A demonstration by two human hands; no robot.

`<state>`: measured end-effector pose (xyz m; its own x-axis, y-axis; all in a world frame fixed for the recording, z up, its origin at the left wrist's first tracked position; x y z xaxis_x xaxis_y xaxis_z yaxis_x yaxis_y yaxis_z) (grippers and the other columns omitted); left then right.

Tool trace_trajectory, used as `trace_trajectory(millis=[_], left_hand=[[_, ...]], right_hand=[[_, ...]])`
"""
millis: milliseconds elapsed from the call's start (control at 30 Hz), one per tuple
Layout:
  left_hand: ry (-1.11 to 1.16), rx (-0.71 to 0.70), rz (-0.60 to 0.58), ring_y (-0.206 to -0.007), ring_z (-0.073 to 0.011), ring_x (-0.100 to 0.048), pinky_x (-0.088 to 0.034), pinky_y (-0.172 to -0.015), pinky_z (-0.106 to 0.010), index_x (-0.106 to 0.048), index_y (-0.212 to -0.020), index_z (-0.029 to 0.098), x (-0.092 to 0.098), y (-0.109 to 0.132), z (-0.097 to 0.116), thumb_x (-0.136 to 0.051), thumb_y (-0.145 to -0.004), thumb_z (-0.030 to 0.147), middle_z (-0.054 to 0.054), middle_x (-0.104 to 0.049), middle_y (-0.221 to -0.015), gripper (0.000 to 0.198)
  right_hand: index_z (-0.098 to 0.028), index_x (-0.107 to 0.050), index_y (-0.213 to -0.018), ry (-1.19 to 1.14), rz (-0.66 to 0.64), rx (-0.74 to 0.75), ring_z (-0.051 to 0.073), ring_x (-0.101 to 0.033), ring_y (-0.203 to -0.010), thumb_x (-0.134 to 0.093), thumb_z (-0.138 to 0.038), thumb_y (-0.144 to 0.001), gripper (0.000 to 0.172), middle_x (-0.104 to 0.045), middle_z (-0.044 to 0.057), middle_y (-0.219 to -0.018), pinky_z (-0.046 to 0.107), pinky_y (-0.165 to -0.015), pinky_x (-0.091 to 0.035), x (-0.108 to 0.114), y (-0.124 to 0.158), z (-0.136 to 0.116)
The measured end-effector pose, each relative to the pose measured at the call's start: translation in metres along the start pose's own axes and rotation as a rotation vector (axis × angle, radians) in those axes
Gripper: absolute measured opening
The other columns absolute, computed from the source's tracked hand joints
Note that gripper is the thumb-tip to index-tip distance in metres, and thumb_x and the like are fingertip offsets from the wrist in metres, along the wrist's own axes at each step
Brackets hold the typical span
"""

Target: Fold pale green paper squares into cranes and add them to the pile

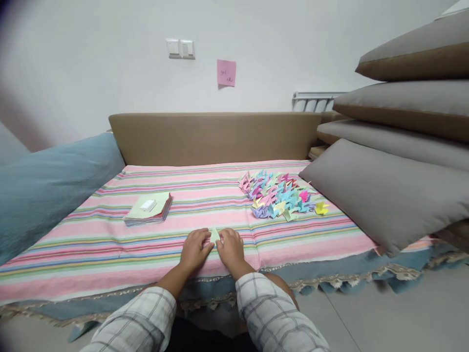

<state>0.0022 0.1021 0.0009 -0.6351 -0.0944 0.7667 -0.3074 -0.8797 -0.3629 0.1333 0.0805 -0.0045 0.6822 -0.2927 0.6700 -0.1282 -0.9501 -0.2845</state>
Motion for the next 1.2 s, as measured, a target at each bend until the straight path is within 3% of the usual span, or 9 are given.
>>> trace_trajectory(millis=[100,267,400,533,733,967,1100,1200], left_hand=[[0.299,0.093,-0.03,-0.098,-0.0228,-0.056,-0.039,-0.091,-0.041,-0.056,-0.103,0.021,-0.002,0.002,-0.003,-0.062,-0.072,0.029,-0.005,-0.064,-0.099,0.032],[1.125,0.351,-0.082,-0.07,-0.0138,-0.062,-0.046,-0.071,-0.028,-0.044,-0.11,0.017,-0.007,0.014,0.01,-0.075,-0.061,0.032,0.0,-0.065,-0.074,0.06],[1.385,0.508,-0.061,-0.053,-0.0066,-0.057,-0.044,-0.058,-0.018,-0.046,-0.104,0.018,-0.001,0.027,0.029,-0.082,-0.055,0.026,0.005,-0.062,-0.064,0.061],[1.473,0.525,-0.069,-0.056,-0.007,-0.059,-0.046,-0.06,-0.018,-0.047,-0.102,0.018,0.006,0.034,0.046,-0.083,-0.055,0.023,0.004,-0.064,-0.066,0.06],[1.478,0.394,-0.145,-0.067,-0.0125,-0.063,-0.048,-0.067,-0.024,-0.054,-0.092,0.015,0.019,0.037,0.068,-0.08,-0.058,0.02,-0.003,-0.069,-0.075,0.043],[1.359,0.358,-0.101,-0.067,-0.0125,-0.062,-0.046,-0.07,-0.025,-0.057,-0.084,0.015,0.036,0.041,0.072,-0.08,-0.057,0.021,-0.002,-0.069,-0.072,0.036],[1.29,0.365,-0.105,-0.068,-0.0121,-0.061,-0.045,-0.07,-0.024,-0.06,-0.085,0.016,0.039,0.045,0.071,-0.08,-0.057,0.022,-0.002,-0.068,-0.073,0.035],[1.295,0.366,-0.144,-0.072,-0.0127,-0.06,-0.044,-0.072,-0.024,-0.062,-0.087,0.016,0.038,0.047,0.075,-0.08,-0.057,0.024,-0.002,-0.067,-0.076,0.036]], right_hand=[[-0.02,-0.059,-0.089,-0.311,-0.047,-0.009,0.018,-0.058,-0.082,-0.051,-0.018,-0.075,0.017,-0.064,0.003,-0.085,0.033,-0.078,-0.044,-0.002,0.002,-0.003],[-0.019,-0.057,-0.088,-0.878,-0.05,-0.068,0.015,-0.059,-0.074,-0.06,-0.03,-0.071,0.021,-0.063,0.001,-0.08,0.028,-0.069,-0.048,0.011,0.012,-0.011],[-0.019,-0.057,-0.092,-1.151,-0.102,-0.208,0.01,-0.054,-0.06,-0.068,-0.039,-0.07,0.032,-0.059,-0.002,-0.073,0.023,-0.058,-0.046,0.019,0.027,-0.016],[-0.018,-0.058,-0.089,-1.316,-0.132,-0.294,0.008,-0.053,-0.057,-0.074,-0.039,-0.064,0.036,-0.059,-0.003,-0.072,0.021,-0.057,-0.046,0.028,0.04,-0.023],[-0.019,-0.059,-0.085,-1.398,-0.173,-0.292,0.008,-0.054,-0.062,-0.076,-0.036,-0.064,0.032,-0.057,-0.003,-0.074,0.02,-0.057,-0.047,0.038,0.051,-0.035],[-0.021,-0.062,-0.092,-1.186,-0.175,-0.12,0.013,-0.056,-0.072,-0.077,-0.039,-0.062,0.038,-0.06,0.001,-0.081,0.025,-0.063,-0.047,0.058,0.055,-0.044],[-0.018,-0.062,-0.077,-1.045,-0.218,-0.115,0.011,-0.051,-0.055,-0.073,-0.041,-0.065,0.028,-0.056,-0.002,-0.06,0.023,-0.053,-0.042,0.057,0.057,-0.043],[-0.018,-0.06,-0.069,-0.99,-0.173,-0.095,0.009,-0.046,-0.05,-0.07,-0.044,-0.068,0.027,-0.053,-0.004,-0.054,0.023,-0.049,-0.038,0.059,0.058,-0.042]])
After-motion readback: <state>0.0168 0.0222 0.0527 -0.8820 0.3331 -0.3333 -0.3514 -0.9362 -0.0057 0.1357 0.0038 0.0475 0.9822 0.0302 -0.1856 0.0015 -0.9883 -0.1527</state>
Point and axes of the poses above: each hand's wrist, its own y-axis away from the middle knuckle, its own x-axis out of the back of the hand, z = x × y, the point moved 9 cm from there along -y, towards the middle knuckle
